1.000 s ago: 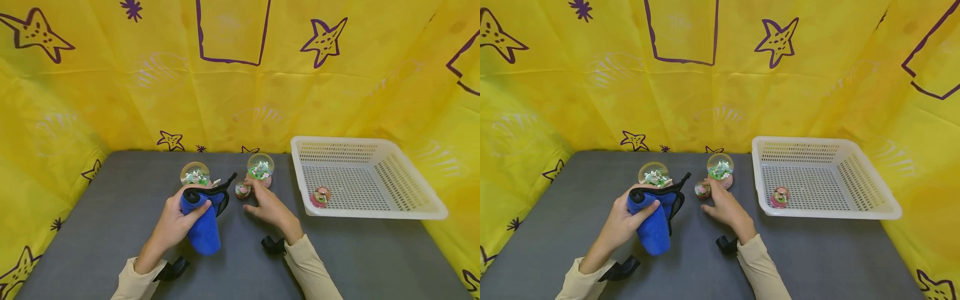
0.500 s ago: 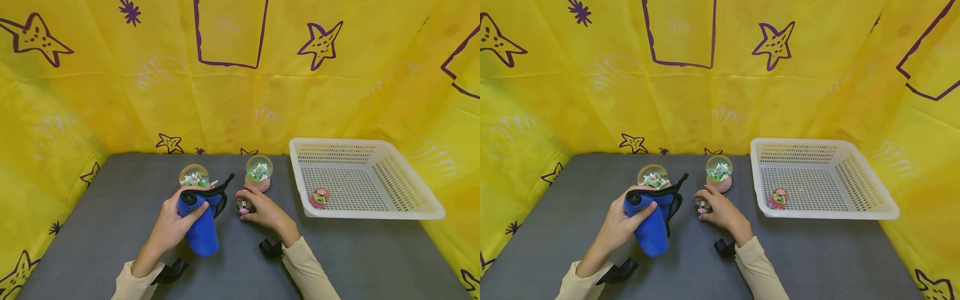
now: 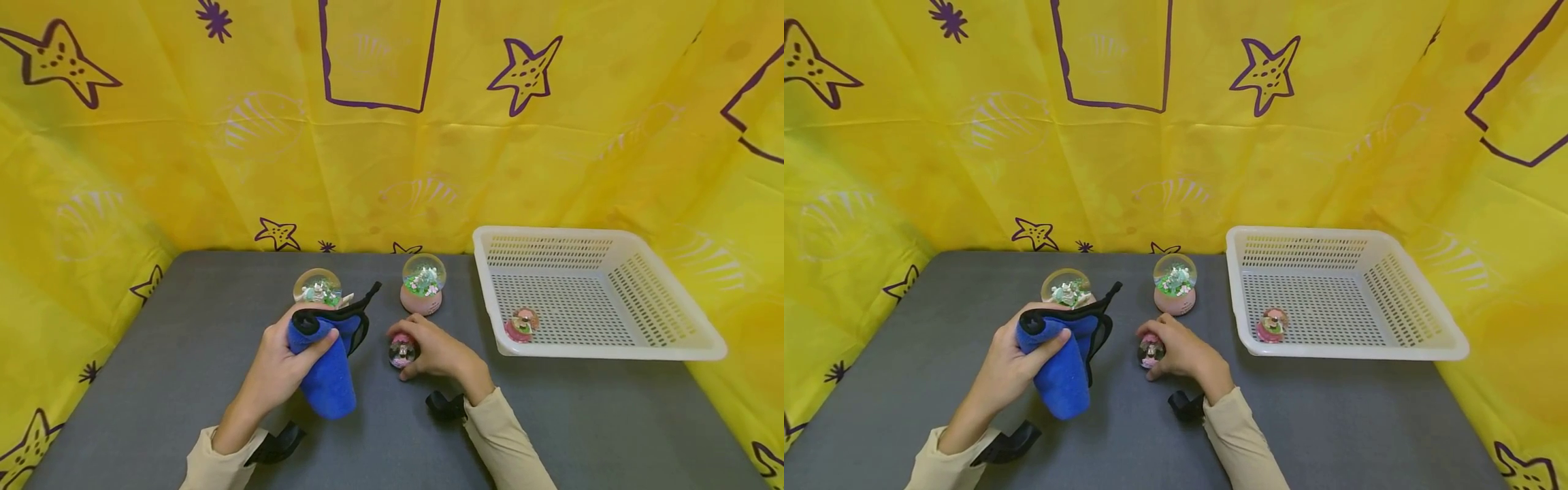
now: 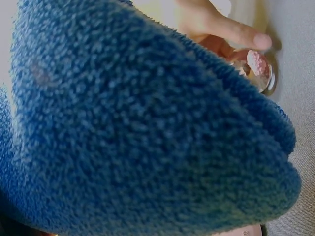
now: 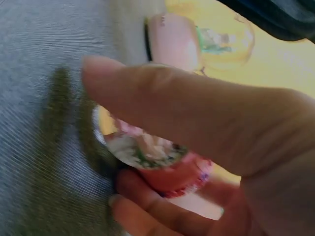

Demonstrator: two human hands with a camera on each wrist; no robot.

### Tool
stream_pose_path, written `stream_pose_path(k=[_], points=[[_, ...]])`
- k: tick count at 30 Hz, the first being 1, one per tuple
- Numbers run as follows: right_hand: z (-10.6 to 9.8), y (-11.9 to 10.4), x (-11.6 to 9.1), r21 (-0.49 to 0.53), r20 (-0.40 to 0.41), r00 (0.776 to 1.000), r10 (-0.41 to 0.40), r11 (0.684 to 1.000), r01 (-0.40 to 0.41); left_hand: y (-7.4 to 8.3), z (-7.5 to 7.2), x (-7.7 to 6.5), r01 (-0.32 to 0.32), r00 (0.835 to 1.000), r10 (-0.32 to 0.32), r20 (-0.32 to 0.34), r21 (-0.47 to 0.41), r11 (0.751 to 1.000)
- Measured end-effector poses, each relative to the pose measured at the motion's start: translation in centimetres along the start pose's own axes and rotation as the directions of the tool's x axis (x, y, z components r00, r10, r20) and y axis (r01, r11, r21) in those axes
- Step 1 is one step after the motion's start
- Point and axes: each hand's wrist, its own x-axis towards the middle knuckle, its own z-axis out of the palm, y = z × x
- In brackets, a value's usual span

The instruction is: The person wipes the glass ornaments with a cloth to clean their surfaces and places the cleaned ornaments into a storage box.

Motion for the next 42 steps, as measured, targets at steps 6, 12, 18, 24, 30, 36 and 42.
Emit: stream_pose_path(k=[6, 12, 18, 24, 30, 36, 42], points=[[-1.2, 0.9, -0.4, 0.054, 0.058, 0.996, -0.063, 0.997, 0.060, -0.1, 0.0, 0.0, 0.016, 1.000, -0.016, 0.000, 0.012, 1.000], [-1.8, 1.6, -0.4, -0.030, 0.000, 0.999, -0.053, 0.998, 0.053, -0.1, -0.1, 0.1, 0.030, 1.000, -0.030, 0.006, 0.025, 0.999], [-1.8, 1.8, -0.3, 0.050, -0.019, 0.999, -0.028, 0.998, 0.029, -0.3, -0.1, 0.1, 0.027, 1.000, -0.027, 0.005, 0.027, 0.999], [-2.2, 1.8, -0.4, 0.121, -0.085, 0.996, 0.006, 0.993, 0.005, -0.2, -0.1, 0.1, 0.030, 1.000, -0.030, 0.008, 0.020, 0.999], [-2.7, 1.5, -0.7, 0.189, -0.162, 0.986, -0.024, 0.981, 0.055, -0.1, -0.1, 0.1, 0.045, 0.999, -0.045, 0.008, 0.021, 0.999], [-3.3, 0.6, -1.2, 0.393, -0.134, 0.991, -0.018, 0.917, 0.070, 0.0, -0.1, 0.1, 0.055, 0.998, -0.055, -0.013, 0.023, 0.998], [-3.5, -0.4, -1.4, 0.524, -0.144, 0.988, -0.062, 0.841, 0.130, 0.1, 0.0, 0.1, 0.070, 0.997, -0.070, -0.041, -0.016, 0.997]])
